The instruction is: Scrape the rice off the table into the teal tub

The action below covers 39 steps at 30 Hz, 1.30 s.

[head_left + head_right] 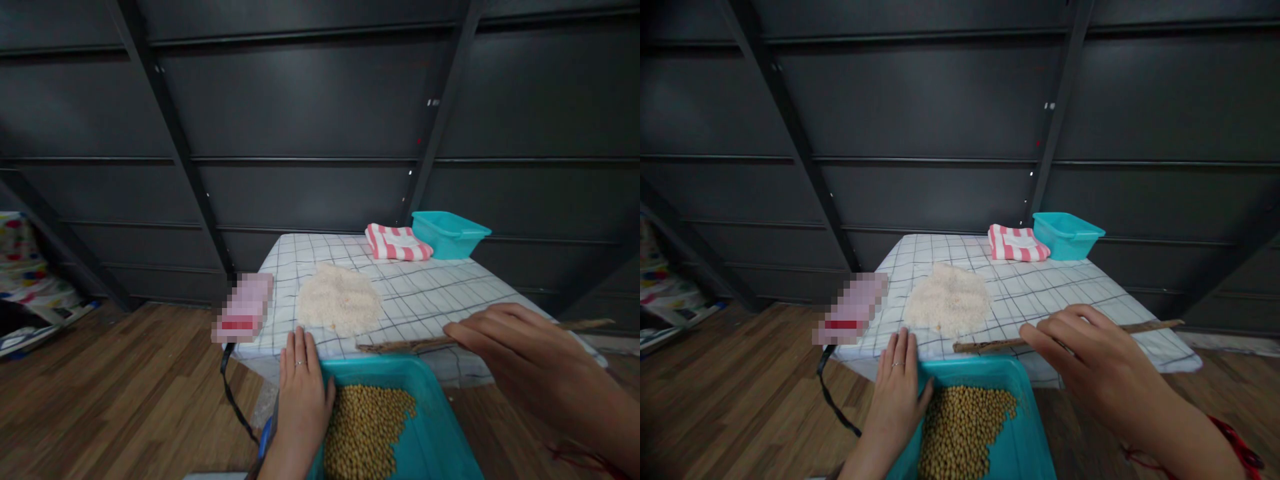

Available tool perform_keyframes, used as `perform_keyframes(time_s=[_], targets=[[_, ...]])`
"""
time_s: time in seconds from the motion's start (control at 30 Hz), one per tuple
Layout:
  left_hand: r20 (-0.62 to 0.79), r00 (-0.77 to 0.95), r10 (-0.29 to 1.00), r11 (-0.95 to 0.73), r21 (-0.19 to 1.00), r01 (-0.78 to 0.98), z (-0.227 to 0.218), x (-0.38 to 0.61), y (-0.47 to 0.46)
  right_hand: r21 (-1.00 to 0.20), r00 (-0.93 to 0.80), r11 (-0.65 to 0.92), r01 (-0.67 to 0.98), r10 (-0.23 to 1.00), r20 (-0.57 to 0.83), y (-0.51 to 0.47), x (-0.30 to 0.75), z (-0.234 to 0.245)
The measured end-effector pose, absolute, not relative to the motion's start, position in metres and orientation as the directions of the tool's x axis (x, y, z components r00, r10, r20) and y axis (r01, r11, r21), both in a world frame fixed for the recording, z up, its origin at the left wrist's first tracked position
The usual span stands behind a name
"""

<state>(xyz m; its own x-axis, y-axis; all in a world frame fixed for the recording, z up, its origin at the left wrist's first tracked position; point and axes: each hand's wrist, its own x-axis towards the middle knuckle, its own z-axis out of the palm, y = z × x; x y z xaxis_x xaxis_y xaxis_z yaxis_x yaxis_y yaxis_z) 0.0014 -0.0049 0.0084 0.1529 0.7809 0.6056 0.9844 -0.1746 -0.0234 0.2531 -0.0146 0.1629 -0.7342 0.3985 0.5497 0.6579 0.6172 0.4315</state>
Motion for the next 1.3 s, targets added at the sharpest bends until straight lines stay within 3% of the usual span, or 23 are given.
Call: perform_keyframes(time_s=[0.47, 0.77, 1.03, 1.3], targets=[[0.613, 0.164, 0.773, -0.176, -0.042, 0.984, 0.008, 0.0, -0.004, 0.399, -0.723, 0.638, 0.658, 0.389, 0.57, -0.018, 0.255, 0.167], [0.607, 0.141, 0.782, -0.176, -0.002, 0.984, 0.006, -0.001, -0.003, 0.161, -0.607, 0.693, 0.703, 0.467, 0.643, -0.026, 0.26, 0.164], [0.616, 0.145, 0.774, -0.18, -0.005, 0.984, 0.004, 0.0, -0.004, 0.447, -0.718, 0.595, 0.668, 0.356, 0.598, -0.016, 0.259, 0.172], [0.6, 0.136, 0.788, -0.181, 0.014, 0.983, 0.004, 0.001, -0.003, 0.429, -0.726, 0.617, 0.66, 0.376, 0.576, -0.004, 0.244, 0.165]])
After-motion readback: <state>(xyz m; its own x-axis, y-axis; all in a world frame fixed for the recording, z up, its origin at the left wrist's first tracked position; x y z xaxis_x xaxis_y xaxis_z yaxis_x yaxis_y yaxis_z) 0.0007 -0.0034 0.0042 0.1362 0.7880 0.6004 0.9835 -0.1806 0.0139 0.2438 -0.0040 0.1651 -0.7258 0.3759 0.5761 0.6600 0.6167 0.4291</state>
